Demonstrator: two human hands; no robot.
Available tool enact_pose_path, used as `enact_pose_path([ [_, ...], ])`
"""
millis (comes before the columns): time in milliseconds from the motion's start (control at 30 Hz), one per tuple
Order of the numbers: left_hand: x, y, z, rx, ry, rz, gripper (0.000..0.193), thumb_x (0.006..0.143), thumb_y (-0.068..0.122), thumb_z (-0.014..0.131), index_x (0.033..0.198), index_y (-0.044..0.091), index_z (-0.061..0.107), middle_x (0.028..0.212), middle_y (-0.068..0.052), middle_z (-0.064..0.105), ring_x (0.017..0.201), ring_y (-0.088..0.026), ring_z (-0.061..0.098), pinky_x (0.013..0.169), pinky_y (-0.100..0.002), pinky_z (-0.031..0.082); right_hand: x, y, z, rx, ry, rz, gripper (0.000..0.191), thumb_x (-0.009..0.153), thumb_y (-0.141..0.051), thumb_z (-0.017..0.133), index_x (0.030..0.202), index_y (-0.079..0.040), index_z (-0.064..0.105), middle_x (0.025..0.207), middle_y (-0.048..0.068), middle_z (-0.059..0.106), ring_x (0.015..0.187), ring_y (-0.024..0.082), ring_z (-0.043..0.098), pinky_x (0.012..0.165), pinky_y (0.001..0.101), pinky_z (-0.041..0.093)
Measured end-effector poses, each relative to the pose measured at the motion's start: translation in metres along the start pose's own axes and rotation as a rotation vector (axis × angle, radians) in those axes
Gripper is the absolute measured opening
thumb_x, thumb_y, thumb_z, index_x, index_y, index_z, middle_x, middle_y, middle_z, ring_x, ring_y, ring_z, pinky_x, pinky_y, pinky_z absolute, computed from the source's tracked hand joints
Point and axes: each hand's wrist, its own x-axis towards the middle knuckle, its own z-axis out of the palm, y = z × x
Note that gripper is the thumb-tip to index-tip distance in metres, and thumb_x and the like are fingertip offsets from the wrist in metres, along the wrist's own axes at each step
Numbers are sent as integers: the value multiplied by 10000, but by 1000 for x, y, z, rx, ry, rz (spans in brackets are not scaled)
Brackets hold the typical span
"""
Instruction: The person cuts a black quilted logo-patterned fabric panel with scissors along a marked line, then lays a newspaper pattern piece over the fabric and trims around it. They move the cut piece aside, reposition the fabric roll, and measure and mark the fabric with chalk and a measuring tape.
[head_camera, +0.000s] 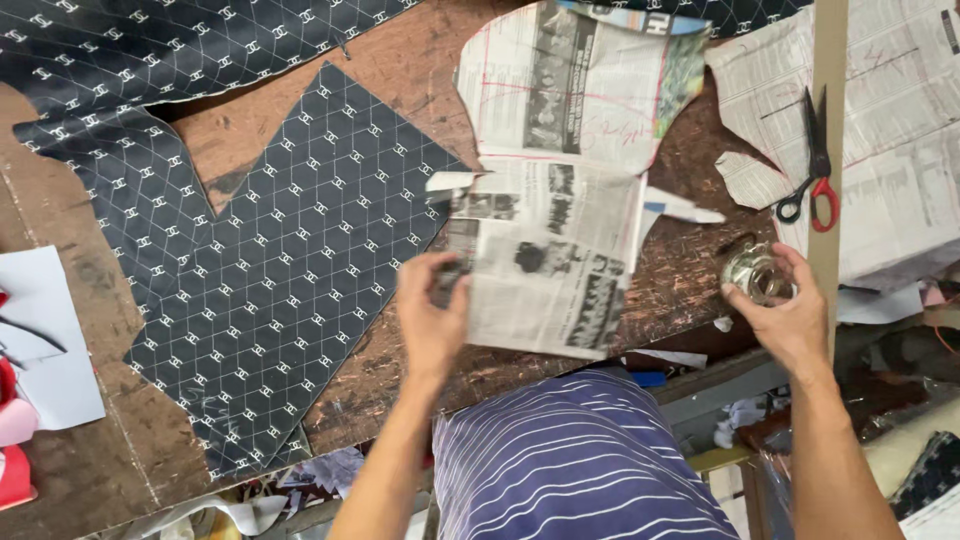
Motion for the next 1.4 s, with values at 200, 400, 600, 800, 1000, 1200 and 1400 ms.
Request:
enact_pose_path([
  [200,27,-45,-105,130,62,-264,408,872,9,755,1257,56,627,1300,-124,641,1144,-240,700,918,-329,601,3,2,21,-25,-26,-97,806,791,-235,888,1483,-24,532,1372,180,615,1250,275,603,1059,398,499],
  [400,50,-93,-189,225,77,-196,418,871,28,776,1271,38,654,1260,-131,693,1102,-207,708,932,-314,576,8,-10,60,-321,-39,-315,856,734,-221,907,1487,-47,539,1424,200,558,1326,393,464,1135,505,393],
  [600,58,-132,-251,430,136,-221,430,853,39,815,1268,40,699,1201,-111,711,1034,-208,702,879,-325,552,3,-45,93,-506,-12,-383,759,747,-243,907,1413,-62,592,1449,202,531,1377,379,421,1151,509,370],
  [800,59,-172,-271,728,275,-179,440,830,30,796,1258,23,696,1238,-201,666,1124,-333,634,987,-413,503,-46,-123,183,-155,-537,-661,253,894,-280,769,1064,-103,708,1007,94,685,1023,271,598,933,441,473],
  [1000,46,-196,-152,695,290,193,443,1045,131,718,1426,15,524,1430,-218,549,1402,-362,489,1223,-529,360,-86,-169,277,-38,-718,-1036,372,840,-167,751,1160,-17,636,1061,132,585,983,319,570,824,444,489],
  [1200,33,-182,-44,730,67,14,672,1014,398,621,1592,170,367,1675,-183,272,1555,-392,202,1259,-591,116,-99,-167,294,-79,-736,-1062,287,885,-124,710,1151,-64,619,983,105,568,948,312,574,828,446,489],
  [1400,37,-204,-65,874,-85,-88,748,1054,567,495,1656,235,200,1713,-123,52,1572,-299,3,1261,-592,3,-73,-149,265,-194,-782,-844,141,944,-134,666,1065,-64,665,853,73,573,759,225,551,646,398,474],
])
